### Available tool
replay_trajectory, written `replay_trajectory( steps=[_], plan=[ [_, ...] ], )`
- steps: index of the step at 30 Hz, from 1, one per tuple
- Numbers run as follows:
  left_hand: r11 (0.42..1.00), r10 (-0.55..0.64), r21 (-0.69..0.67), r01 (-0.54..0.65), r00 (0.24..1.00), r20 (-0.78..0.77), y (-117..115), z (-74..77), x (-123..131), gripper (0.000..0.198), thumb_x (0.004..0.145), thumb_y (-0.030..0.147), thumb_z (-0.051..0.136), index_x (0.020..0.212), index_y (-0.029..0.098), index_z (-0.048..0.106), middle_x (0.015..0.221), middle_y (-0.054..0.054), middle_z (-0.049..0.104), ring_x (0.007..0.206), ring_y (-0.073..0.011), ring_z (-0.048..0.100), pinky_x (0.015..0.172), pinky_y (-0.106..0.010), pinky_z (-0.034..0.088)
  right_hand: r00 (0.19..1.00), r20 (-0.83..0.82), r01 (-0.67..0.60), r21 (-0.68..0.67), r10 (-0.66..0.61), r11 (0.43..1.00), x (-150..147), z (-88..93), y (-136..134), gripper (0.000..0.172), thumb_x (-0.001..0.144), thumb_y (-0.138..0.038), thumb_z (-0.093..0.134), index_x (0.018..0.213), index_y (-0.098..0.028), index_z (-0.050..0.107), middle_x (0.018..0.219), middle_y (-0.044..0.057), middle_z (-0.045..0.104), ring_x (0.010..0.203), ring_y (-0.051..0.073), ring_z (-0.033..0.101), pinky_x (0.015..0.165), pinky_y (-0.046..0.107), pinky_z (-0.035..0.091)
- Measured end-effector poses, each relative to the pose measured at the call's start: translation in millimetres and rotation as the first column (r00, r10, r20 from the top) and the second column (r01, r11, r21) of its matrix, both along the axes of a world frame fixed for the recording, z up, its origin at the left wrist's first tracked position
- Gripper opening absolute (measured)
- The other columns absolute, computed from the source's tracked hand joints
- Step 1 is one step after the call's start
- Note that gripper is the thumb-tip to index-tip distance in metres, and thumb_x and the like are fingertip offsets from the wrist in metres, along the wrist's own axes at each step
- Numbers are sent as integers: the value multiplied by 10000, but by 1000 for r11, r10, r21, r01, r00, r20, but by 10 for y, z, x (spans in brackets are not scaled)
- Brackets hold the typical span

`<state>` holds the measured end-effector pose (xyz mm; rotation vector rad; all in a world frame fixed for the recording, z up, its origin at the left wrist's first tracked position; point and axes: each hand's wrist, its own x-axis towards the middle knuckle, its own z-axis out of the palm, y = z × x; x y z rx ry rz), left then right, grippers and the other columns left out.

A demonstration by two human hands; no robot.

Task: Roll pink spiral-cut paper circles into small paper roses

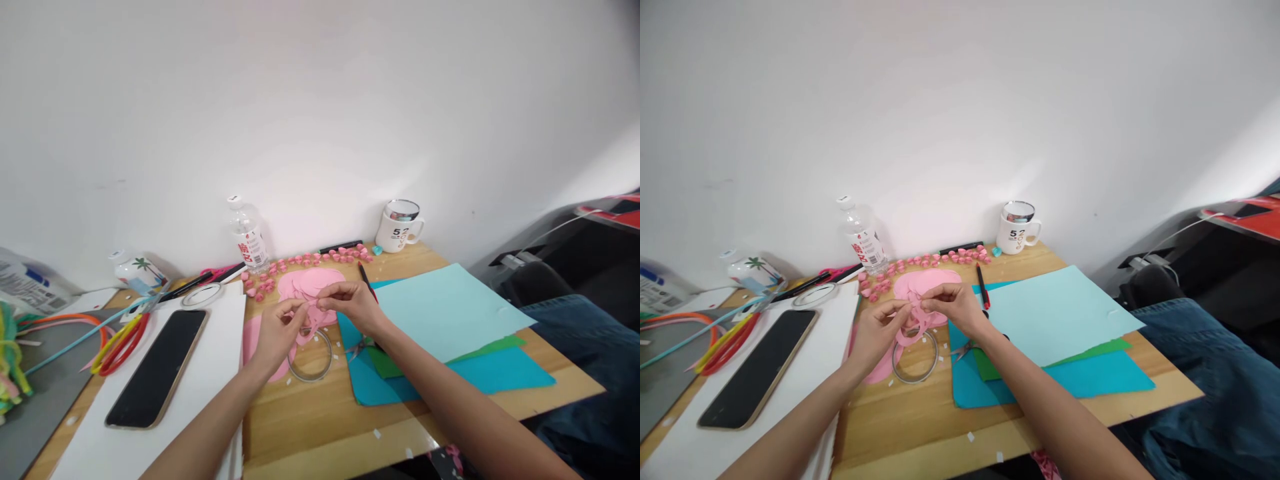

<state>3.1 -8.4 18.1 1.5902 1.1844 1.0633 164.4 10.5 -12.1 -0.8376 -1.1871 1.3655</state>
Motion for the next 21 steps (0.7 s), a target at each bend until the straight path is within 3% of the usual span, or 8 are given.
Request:
replay_trajectory(
  steps=[4,9,14,21],
  plan=[
    [1000,8,1,-8,1000,16,5,-4,-1,202,740,316,550,702,136,634,526,4,572,454,-101,523,467,-206,450,1000,-3,-19,-7,19,1000,5,1,-8,168,600,-252,720,746,-174,687,720,19,674,648,124,599,667,274,489],
    [1000,0,12,-1,1000,25,11,-43,-15,217,739,324,553,658,134,620,523,5,565,450,-96,522,459,-197,446,998,0,-61,31,61,998,16,6,-8,180,647,-268,688,803,-179,681,816,45,682,712,138,608,694,287,488],
    [1000,31,-6,-31,999,34,3,-30,-6,202,730,314,563,725,130,644,525,3,570,498,-122,567,515,-232,492,999,-30,28,14,-27,1000,25,-4,10,166,580,-239,735,717,-172,672,687,19,673,598,112,592,614,254,486],
    [998,38,40,-39,999,25,-14,0,2,200,723,303,573,613,143,620,530,14,542,481,-94,527,477,-198,464,994,-39,99,-21,-100,995,12,27,13,176,504,-239,770,618,-165,658,585,1,650,508,102,563,540,248,479]
  ],
)
